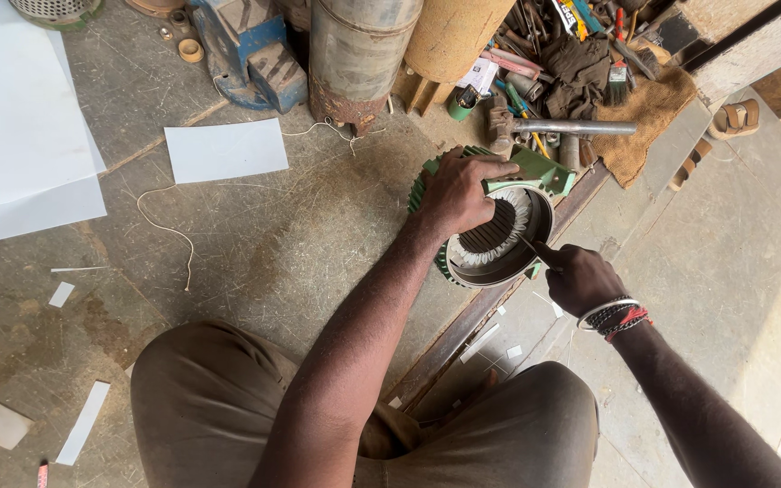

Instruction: The person sits on the floor and works on a green motor stator, inserting white paper strips into the winding slots using fingers and a metal tool. The person also cuts additional paper strips with scissors and continues placing them into the stator.

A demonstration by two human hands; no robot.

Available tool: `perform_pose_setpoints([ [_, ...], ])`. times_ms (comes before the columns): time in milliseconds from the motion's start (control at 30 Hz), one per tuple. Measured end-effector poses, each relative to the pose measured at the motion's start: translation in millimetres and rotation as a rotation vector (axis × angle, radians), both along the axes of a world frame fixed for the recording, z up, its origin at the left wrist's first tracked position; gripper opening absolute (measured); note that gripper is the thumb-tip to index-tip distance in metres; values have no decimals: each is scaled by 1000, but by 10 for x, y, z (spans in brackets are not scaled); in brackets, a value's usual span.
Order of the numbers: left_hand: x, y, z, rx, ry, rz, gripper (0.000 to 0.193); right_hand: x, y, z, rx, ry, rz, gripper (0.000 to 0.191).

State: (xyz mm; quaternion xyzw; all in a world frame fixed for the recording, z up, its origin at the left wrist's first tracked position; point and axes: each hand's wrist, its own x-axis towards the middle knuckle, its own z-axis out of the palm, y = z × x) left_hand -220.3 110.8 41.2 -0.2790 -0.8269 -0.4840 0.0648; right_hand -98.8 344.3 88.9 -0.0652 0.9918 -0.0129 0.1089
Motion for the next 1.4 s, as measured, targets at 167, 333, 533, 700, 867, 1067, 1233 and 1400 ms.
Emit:
perform_pose_setpoints([
  [167, 16, -6, 21, -9, -6, 4, 59, -81, 245, -173, -257, -31, -75, 56],
  [333, 45, 8, 9, -9, -9, 11, 60, -147, 239, -97, -588, -256, -497, 52],
  [533, 54, 6, 9, -1, -6, 10, 60, -65, 35, 170, -908, -384, -811, 38],
  [700, 66, 10, 1, 23, 1, 9, 59, -71, 138, 111, -1096, -401, -927, 23],
  [867, 56, 16, -5, 2, -9, 32, 61, -119, 357, -52, -1240, -540, -853, 20],
  [1067, 68, -6, 27, 23, -3, 8, 59, -149, 260, 59, -1016, -476, -889, 29],
  [1233, 76, 5, 44, -56, -99, 41, 63, -69, 164, 374, -773, -548, -800, 37],
  [1400, 52, 12, -3, 13, -1, -4, 61, 334, 427, 658, -862, -521, -773, 39],
])
